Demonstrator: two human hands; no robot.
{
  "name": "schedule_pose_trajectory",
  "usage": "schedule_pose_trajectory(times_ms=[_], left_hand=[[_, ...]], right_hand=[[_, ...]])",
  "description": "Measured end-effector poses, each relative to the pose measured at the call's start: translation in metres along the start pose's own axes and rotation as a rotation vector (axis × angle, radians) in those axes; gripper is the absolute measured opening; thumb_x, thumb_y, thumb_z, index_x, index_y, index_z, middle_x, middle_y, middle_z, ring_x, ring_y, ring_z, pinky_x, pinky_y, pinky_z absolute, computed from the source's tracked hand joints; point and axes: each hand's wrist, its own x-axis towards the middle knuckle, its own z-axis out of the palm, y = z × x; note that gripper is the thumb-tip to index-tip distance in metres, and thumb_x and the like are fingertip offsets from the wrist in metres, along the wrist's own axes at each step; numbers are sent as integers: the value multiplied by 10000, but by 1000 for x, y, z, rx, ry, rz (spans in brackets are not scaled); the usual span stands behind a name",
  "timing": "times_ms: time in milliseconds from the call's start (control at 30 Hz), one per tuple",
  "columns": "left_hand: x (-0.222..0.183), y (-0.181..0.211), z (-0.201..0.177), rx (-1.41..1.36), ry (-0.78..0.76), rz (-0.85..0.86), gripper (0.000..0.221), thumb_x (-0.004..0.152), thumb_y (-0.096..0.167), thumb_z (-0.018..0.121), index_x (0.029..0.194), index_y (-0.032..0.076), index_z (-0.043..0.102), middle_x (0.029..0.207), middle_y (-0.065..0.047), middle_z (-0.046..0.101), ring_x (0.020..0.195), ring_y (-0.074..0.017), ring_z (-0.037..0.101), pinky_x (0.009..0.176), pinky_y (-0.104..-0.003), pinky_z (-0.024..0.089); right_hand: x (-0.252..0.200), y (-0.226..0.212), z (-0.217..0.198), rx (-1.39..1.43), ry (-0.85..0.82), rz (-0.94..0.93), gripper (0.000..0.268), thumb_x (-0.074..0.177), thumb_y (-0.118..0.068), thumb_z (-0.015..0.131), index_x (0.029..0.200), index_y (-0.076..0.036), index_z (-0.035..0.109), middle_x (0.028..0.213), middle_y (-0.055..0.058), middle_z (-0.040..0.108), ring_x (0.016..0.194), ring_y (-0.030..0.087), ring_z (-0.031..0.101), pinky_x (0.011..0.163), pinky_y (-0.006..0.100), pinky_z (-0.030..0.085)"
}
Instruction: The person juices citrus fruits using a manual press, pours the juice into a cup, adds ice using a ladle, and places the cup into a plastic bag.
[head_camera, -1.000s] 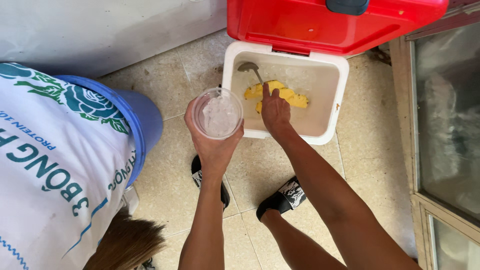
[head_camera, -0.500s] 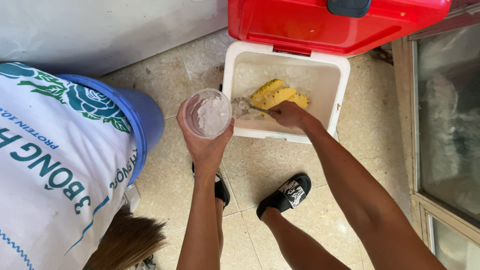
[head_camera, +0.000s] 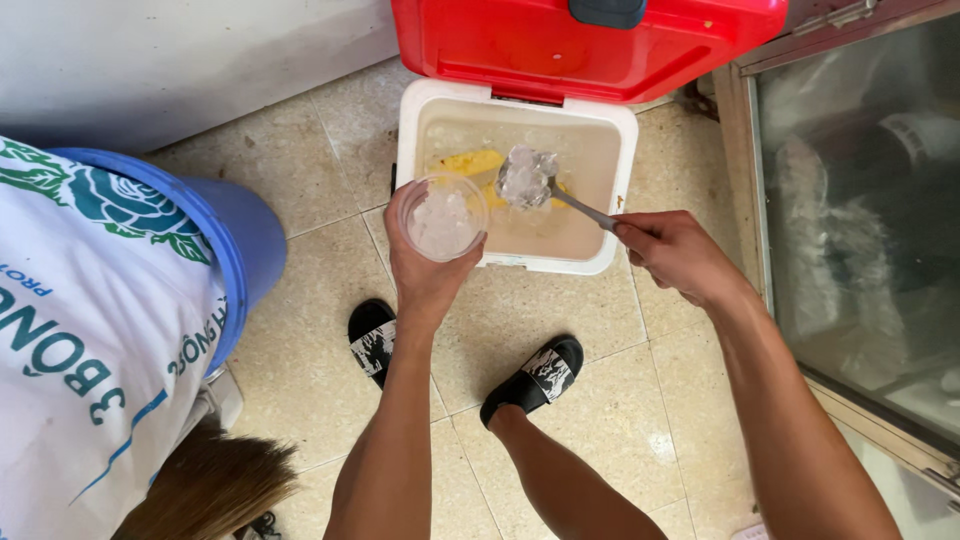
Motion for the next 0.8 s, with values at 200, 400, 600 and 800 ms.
schedule_pose_trajectory(times_ms=[200, 400, 600, 800], left_hand=[[-7, 10, 34, 116, -99, -30, 983, 663, 86, 934, 1476, 69, 382, 1424, -165, 506, 1372, -314, 500, 1183, -436, 406], [-13, 16, 54, 226, -155, -37, 1002, 669, 124, 956, 1490, 91, 382, 1421, -166, 504, 1350, -341, 501, 1161, -445, 417], [-13, 15, 45, 198, -197, -87, 1057, 628, 108, 940, 1505, 88, 351, 1461, -182, 454, 1367, -340, 489, 1157, -441, 437], [-11, 15, 37, 191, -206, -66, 1024, 643, 107, 949, 1484, 97, 364, 1448, -171, 482, 1356, -330, 514, 1153, -436, 445]], right_hand=[[-76, -1, -4, 64, 167, -6, 368, 990, -267, 590, 1297, -110, 718, 619, 40, 523, 481, 115, 366, 412, 294, 295], [-96, 29, 64, 97, 253, -259, 376, 1022, -241, 579, 1350, -81, 673, 608, -28, 509, 510, 44, 404, 433, 238, 360], [-77, 39, 47, 854, -34, 84, 361, 1013, -160, 546, 1314, -10, 677, 575, -42, 382, 434, 55, 269, 364, 245, 230], [-57, 33, 25, 953, -57, 132, 335, 1049, -165, 520, 1323, 3, 615, 598, -71, 350, 438, 34, 243, 360, 216, 186]])
